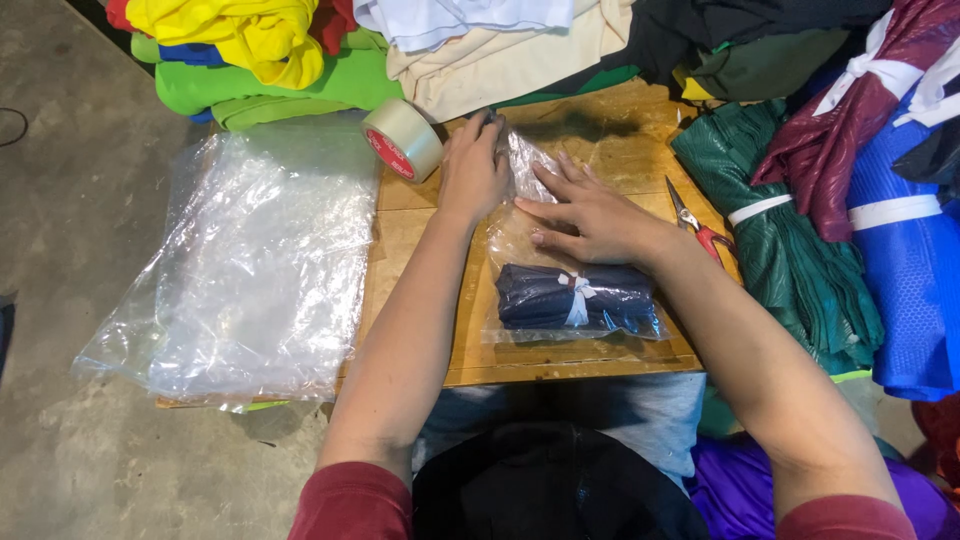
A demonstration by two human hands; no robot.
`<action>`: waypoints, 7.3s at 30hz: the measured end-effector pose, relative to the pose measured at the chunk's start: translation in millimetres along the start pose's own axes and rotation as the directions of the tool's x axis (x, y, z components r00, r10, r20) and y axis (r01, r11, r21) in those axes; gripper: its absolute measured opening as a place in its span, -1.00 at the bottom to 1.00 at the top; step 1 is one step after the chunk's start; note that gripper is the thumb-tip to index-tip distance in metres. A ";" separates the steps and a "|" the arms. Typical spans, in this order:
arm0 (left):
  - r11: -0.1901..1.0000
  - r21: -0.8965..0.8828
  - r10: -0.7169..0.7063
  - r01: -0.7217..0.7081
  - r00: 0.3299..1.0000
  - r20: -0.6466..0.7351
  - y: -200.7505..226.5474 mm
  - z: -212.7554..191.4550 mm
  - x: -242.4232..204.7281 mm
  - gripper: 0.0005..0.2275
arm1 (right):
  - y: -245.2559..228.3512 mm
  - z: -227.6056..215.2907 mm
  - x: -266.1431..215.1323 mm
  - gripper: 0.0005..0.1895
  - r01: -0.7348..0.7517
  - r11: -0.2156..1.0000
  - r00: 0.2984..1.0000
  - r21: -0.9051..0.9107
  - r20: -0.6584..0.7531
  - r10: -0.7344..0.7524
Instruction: Packaging small folded fabric samples into clear plastic bags
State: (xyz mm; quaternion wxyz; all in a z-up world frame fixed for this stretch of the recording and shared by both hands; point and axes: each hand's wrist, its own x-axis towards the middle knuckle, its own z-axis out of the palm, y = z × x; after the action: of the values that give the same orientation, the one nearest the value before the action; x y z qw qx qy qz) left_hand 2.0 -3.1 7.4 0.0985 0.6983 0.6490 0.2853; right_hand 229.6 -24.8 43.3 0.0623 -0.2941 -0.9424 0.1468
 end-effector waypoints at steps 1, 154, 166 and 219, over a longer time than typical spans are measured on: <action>1.000 0.000 0.001 -0.001 1.000 -0.002 -1.4 1.0 0.5 -0.57 | -0.1 -0.4 0.7 -0.45 0.001 1.000 1.000 -0.002 -0.001 -0.001; 0.890 -0.443 -0.263 0.111 0.917 -0.299 -8.0 5.2 1.7 -0.88 | -16.8 -4.9 10.5 -0.76 0.149 0.976 0.971 0.160 -0.211 -0.114; 0.358 -0.932 -0.427 -0.047 0.880 -0.208 -19.3 32.9 20.1 -0.81 | -10.4 -5.1 9.5 -0.73 0.186 0.975 0.947 0.119 -0.288 -0.145; 0.764 -0.633 -0.246 -0.121 0.853 -0.460 24.2 -36.0 -8.0 -0.68 | 56.0 -51.3 -25.2 -0.62 -0.320 0.306 0.937 0.897 0.254 0.239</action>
State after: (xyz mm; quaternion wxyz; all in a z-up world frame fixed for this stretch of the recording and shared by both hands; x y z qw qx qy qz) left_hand 3.6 -22.5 47.0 0.1627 0.4958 0.5374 0.6625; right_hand 290.7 17.1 73.6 0.1563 -0.3601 -0.6295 0.6706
